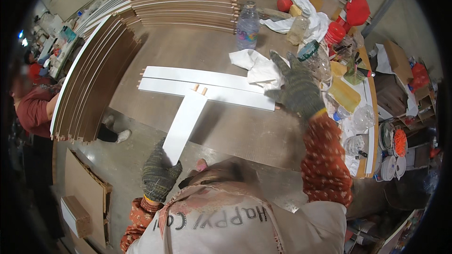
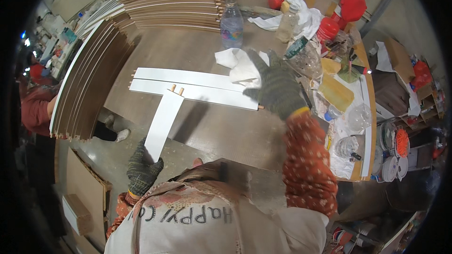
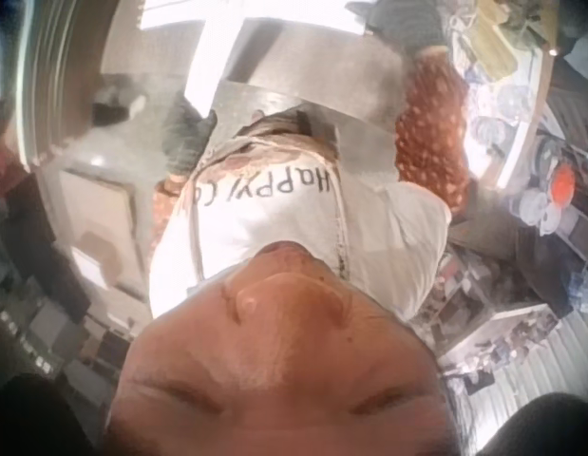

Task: The person wipes white wooden boards with a cloth, applies liquid to the cloth from a bottle, uses a yellow sponge on the board edges, and scrapes wooden dowels at the ends of the boards with a small tool before stacking them.

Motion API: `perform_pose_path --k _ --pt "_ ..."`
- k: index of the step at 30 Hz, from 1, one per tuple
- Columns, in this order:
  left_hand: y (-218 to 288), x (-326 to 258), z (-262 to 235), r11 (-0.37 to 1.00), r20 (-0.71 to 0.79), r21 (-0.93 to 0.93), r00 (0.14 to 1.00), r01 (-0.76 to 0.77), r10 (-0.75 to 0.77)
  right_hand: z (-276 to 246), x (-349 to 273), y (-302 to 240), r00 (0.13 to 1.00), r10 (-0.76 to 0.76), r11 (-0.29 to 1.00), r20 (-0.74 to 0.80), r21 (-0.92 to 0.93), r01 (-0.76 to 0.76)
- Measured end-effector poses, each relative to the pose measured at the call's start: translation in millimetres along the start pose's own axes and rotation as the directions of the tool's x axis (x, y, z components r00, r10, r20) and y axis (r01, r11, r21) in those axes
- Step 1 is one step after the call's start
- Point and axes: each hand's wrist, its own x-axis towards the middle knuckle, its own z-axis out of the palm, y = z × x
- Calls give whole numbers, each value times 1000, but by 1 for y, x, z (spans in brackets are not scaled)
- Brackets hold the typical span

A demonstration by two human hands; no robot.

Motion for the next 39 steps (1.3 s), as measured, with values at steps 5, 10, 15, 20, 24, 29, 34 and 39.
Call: perform_pose_path --k 5,10,15,20,24,29,34,39 --pt "-16 4 -5 984 -30 140 993 -109 114 101 41 68 965 191 903 -180 417 -101" --pt "-34 26 8 980 39 180 996 -86 80 84 69 66 772 187 980 -607 170 -104" --pt "-25 80 30 904 -26 278 938 -326 347 39 44 -103 695 -202 870 -691 199 451" --pt "-9 127 33 869 360 263 879 -418 314 87 25 -176 750 -600 797 -281 -120 592" --pt "4 113 14 897 259 329 942 -295 214 134 35 -161 863 -466 878 -192 16 478" --pt "-87 45 12 897 78 385 976 -218 204 154 35 -171 936 -332 925 -120 151 348" --pt "-76 50 -9 967 461 244 869 70 -179 138 45 -179 815 -566 820 -124 16 572" --pt "-76 55 -24 970 458 244 881 1 -116 144 106 -85 994 -50 972 -100 -234 26"
